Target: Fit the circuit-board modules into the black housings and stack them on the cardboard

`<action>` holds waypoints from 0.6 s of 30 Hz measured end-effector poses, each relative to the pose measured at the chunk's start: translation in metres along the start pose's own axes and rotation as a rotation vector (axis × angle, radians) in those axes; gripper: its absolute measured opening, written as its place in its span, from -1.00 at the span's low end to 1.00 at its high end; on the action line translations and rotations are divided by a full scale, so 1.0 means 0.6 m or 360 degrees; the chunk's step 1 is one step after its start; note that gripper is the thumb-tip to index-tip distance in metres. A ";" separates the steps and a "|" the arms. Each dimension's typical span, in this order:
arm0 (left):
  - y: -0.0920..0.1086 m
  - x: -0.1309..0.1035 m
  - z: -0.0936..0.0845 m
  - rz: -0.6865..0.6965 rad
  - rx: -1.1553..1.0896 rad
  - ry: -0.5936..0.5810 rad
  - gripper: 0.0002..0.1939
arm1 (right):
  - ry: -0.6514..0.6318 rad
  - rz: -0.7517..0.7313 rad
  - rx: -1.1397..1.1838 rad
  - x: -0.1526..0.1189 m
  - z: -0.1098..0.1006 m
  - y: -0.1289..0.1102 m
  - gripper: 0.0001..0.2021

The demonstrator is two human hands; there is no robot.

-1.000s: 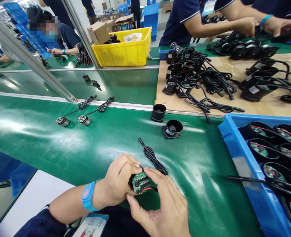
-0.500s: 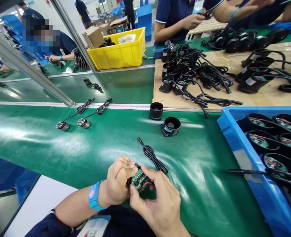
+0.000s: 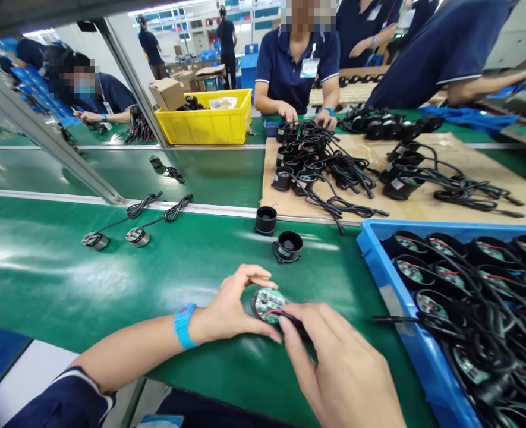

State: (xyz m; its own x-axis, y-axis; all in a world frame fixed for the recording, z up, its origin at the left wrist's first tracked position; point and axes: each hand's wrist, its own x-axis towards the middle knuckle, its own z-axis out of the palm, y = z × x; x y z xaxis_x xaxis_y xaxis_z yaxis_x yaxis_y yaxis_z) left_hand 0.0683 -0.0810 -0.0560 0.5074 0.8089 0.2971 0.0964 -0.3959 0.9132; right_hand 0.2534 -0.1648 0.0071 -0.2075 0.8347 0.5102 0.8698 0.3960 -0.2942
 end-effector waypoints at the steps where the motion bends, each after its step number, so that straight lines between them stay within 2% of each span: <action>1: -0.014 0.014 0.012 -0.0041 -0.0036 -0.0076 -0.10 | 0.0025 -0.0010 -0.0168 0.001 0.005 0.009 -0.72; 3: -0.043 0.036 0.027 -0.0082 0.0051 -0.0254 -0.07 | 0.0029 -0.0021 -0.0455 -0.003 0.024 0.026 -0.68; 6: -0.077 0.058 0.017 -0.0058 0.0204 -0.0505 0.06 | -0.0093 0.0042 -0.0528 -0.015 0.059 0.051 -0.69; 7: -0.085 0.064 0.008 -0.0058 0.0206 -0.0495 0.07 | -0.0126 0.0085 -0.0477 -0.020 0.068 0.057 -0.70; 11: -0.111 0.104 -0.023 -0.0093 0.0180 -0.0202 -0.08 | -0.0153 0.0189 -0.0162 -0.030 0.082 0.073 -0.77; 15: -0.134 0.164 -0.008 -0.0025 0.0222 -0.0297 0.10 | -0.0264 0.0389 0.0189 -0.029 0.077 0.078 -0.85; 18: -0.140 0.186 0.010 -0.0013 0.0221 -0.0284 -0.08 | -0.0188 0.0570 0.0351 -0.025 0.058 0.076 -0.87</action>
State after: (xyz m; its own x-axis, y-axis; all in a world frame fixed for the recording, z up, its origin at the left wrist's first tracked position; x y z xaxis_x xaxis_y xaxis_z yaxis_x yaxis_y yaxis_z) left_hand 0.1221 0.0400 -0.1010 0.6483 0.7275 0.2245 0.2119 -0.4556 0.8646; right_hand 0.2805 -0.1461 -0.0423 0.0289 0.9672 0.2523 0.7826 0.1351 -0.6076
